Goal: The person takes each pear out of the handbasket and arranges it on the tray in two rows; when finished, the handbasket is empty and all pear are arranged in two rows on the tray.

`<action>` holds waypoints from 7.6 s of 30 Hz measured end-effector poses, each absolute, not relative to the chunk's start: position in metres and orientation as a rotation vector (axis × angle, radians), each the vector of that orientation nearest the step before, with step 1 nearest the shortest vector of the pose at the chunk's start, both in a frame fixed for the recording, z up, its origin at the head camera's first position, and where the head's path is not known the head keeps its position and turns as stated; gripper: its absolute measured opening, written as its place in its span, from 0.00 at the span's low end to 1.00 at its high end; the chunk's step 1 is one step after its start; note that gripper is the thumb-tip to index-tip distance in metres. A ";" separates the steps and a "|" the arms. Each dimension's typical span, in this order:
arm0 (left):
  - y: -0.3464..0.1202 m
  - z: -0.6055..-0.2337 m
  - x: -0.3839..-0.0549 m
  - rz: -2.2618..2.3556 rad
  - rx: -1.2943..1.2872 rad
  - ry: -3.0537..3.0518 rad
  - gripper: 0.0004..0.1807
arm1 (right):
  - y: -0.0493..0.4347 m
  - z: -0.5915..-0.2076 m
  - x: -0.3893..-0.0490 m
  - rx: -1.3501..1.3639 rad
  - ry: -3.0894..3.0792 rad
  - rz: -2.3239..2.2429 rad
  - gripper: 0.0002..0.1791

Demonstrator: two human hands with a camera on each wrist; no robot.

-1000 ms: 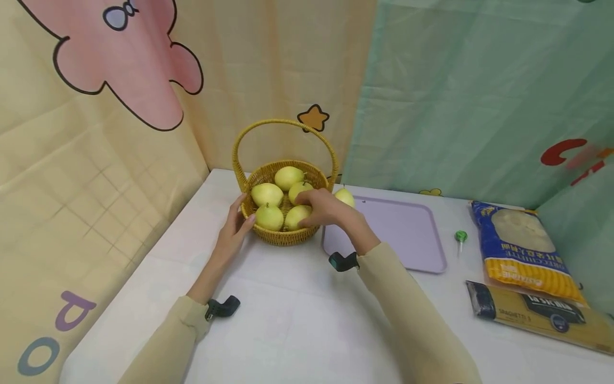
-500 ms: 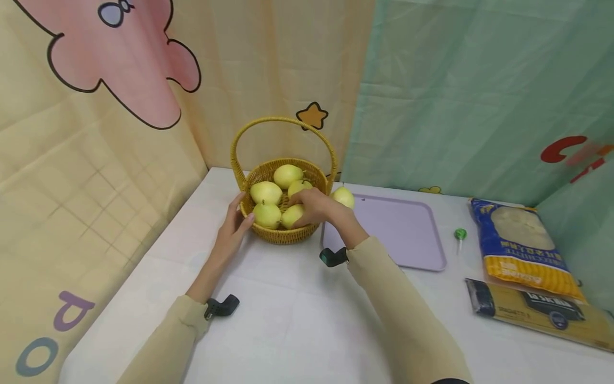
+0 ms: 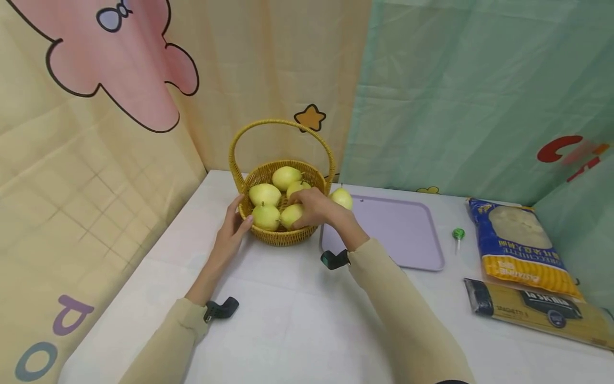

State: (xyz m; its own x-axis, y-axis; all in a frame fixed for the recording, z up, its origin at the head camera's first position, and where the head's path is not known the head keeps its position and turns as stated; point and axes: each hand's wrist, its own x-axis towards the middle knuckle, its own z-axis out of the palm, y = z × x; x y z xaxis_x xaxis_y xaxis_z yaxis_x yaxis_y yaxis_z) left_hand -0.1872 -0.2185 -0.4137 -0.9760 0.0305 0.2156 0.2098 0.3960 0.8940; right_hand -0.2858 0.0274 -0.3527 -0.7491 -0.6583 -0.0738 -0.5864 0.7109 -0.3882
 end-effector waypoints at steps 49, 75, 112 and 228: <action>-0.244 -0.455 -0.208 -1.608 -0.217 -2.452 0.37 | 0.136 -0.344 -0.231 -0.730 2.714 -1.765 0.31; -0.229 -0.452 -0.210 -1.642 -0.231 -2.444 0.36 | 0.209 -0.356 -0.249 0.237 2.830 -1.760 0.40; -0.230 -0.461 -0.212 -1.651 -0.220 -2.449 0.36 | 0.199 -0.422 -0.272 0.372 3.006 -1.549 0.40; -0.237 -0.453 -0.212 -1.621 -0.223 -2.443 0.37 | 0.057 -0.373 -0.216 -0.898 2.970 -1.459 0.42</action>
State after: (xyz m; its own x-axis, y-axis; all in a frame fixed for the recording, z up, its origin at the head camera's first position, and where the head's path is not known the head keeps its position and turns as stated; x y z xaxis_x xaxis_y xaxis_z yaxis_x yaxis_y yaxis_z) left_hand -0.2117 -0.2371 -0.4532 -0.9684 0.0145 0.2489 0.2350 0.3871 0.8916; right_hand -0.2162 0.0571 -0.3728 -0.8248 -0.3236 0.4636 -0.5647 0.5109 -0.6481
